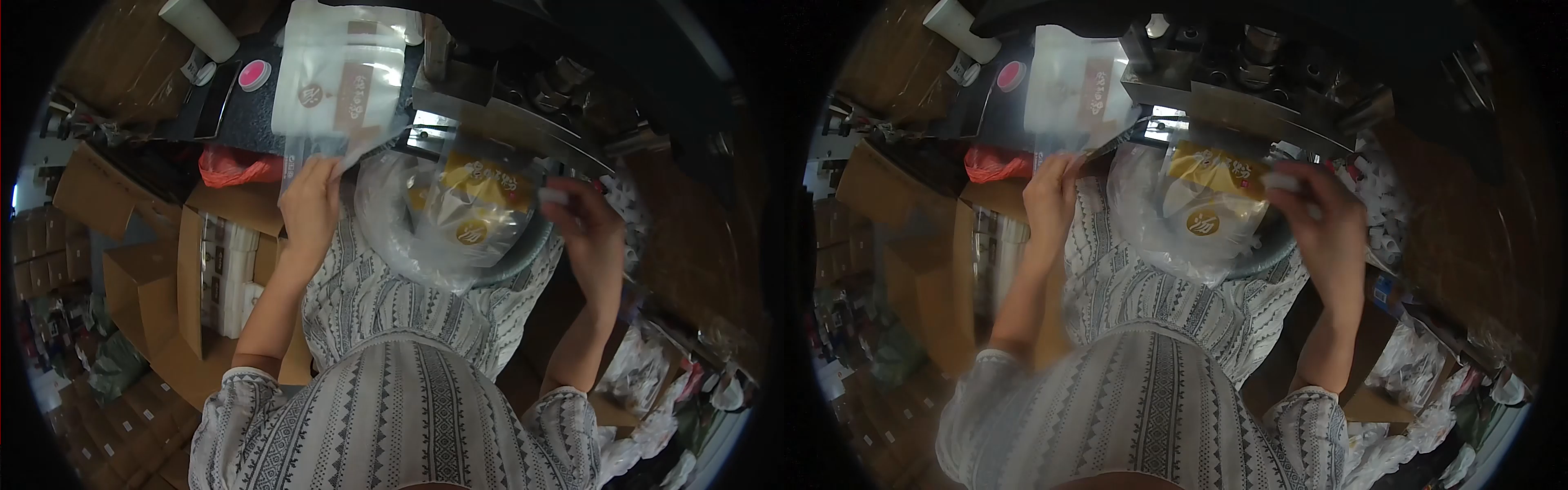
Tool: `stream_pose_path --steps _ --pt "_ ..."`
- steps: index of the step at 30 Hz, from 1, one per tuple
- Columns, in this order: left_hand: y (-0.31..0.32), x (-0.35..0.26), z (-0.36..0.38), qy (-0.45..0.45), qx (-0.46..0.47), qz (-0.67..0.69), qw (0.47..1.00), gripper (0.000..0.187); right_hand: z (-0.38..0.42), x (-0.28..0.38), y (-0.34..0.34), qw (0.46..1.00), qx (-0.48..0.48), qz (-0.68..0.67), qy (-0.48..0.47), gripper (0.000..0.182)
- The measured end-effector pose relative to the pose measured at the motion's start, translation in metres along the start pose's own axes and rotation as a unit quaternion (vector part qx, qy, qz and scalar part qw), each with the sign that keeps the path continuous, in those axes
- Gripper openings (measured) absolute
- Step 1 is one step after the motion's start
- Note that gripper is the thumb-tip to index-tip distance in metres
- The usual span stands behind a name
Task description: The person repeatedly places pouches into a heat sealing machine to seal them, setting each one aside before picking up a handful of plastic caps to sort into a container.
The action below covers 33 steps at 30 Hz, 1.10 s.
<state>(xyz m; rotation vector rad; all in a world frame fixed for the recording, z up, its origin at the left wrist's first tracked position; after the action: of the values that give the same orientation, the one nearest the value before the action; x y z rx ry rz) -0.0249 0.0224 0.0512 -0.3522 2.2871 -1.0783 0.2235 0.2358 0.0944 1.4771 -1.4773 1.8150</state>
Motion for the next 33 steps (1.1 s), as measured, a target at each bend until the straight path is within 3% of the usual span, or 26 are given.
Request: stream_pose_path --steps 2,3,5,7,9,12,13,15,16,18,19,21,23,25,26,27,28,29,30,31,33 --pt "-0.016 -0.022 0.003 0.004 -0.012 0.02 1.0 0.016 0.005 0.043 0.039 0.99 0.056 0.027 -0.13 0.025" --pt "-0.023 -0.031 0.003 0.007 -0.02 0.039 0.999 0.014 0.005 0.05 0.048 0.99 0.056 0.025 -0.131 0.025" --pt "-0.034 -0.044 0.003 0.038 -0.015 0.061 0.997 0.014 0.013 0.071 0.067 0.958 0.076 0.111 -0.254 0.025" --pt "-0.036 -0.055 0.008 0.068 -0.01 0.083 0.994 0.014 0.018 0.077 0.074 0.952 0.117 0.081 -0.27 0.025" --pt "-0.016 -0.069 0.017 0.083 0.12 0.162 0.976 0.01 0.02 0.076 0.076 0.945 0.155 0.053 -0.283 0.026" --pt "0.017 -0.08 0.023 0.047 0.2 0.256 0.945 0.007 0.011 0.049 0.072 0.959 0.186 0.019 -0.215 0.026" --pt "0.026 -0.085 0.02 0.048 0.199 0.258 0.944 0.007 0.005 0.041 0.062 0.975 0.134 0.016 -0.174 0.027" --pt "0.07 -0.077 0.029 -0.22 0.361 0.376 0.825 0.017 -0.001 0.031 0.044 0.987 0.083 0.014 -0.134 0.028" --pt "0.082 -0.079 0.022 -0.22 0.362 0.377 0.824 0.017 -0.002 0.029 0.032 0.988 0.059 0.056 -0.135 0.029" --pt "0.108 -0.086 0.014 -0.297 0.386 0.487 0.725 0.023 0.001 0.025 0.011 0.985 0.035 0.099 -0.135 0.031" --pt "0.111 -0.09 0.008 -0.297 0.387 0.487 0.724 0.023 0.002 0.018 -0.001 0.984 0.014 0.151 -0.096 0.031" --pt "0.113 -0.092 0.005 -0.399 0.378 0.498 0.671 0.029 -0.005 -0.003 -0.017 0.978 -0.004 0.202 -0.056 0.031" --pt "0.109 -0.092 0.008 -0.371 0.378 0.492 0.692 0.03 -0.018 -0.034 -0.031 0.915 -0.079 0.391 -0.058 0.021" --pt "0.105 -0.082 0.001 -0.339 0.374 0.487 0.713 0.032 -0.023 -0.051 -0.03 0.923 -0.033 0.382 -0.022 0.019" --pt "0.08 -0.055 -0.031 -0.225 0.183 0.398 0.87 0.032 -0.027 -0.06 -0.026 0.928 0.016 0.371 0.012 0.017" --pt "0.046 -0.039 -0.046 -0.096 -0.018 0.275 0.956 0.032 -0.028 -0.062 -0.026 0.929 0.018 0.37 0.012 0.017" --pt "0.048 -0.023 -0.041 -0.097 -0.015 0.274 0.957 0.032 -0.027 -0.063 -0.026 0.938 0.023 0.345 0.002 0.017" --pt "0.043 -0.023 -0.035 0.054 -0.07 0.024 0.996 0.029 -0.027 -0.062 -0.027 0.947 0.025 0.32 -0.009 0.017" --pt "0.045 -0.028 -0.026 0.2 -0.121 -0.229 0.945 0.028 -0.027 -0.057 -0.029 0.947 0.024 0.32 -0.012 0.017" --pt "0.038 -0.024 -0.026 0.2 -0.125 -0.231 0.944 0.028 -0.025 -0.052 -0.033 0.949 0.016 0.315 0.013 0.018" --pt "0.027 -0.016 -0.013 0.156 -0.055 -0.071 0.984 0.022 -0.016 -0.036 -0.035 0.949 0.011 0.311 0.041 0.019"
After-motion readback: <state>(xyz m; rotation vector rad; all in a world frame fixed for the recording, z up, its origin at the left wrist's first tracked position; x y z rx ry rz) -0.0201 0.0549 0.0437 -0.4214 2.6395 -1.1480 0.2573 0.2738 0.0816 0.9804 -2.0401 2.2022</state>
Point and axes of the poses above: each hand's wrist, its own z-axis away from the middle knuckle, its own y-axis out of the palm, x = y × z, the point moved 7 cm from there along -z, towards the middle knuckle, and after that the axes turned 8 degrees about -x, right-handed, at the moved point
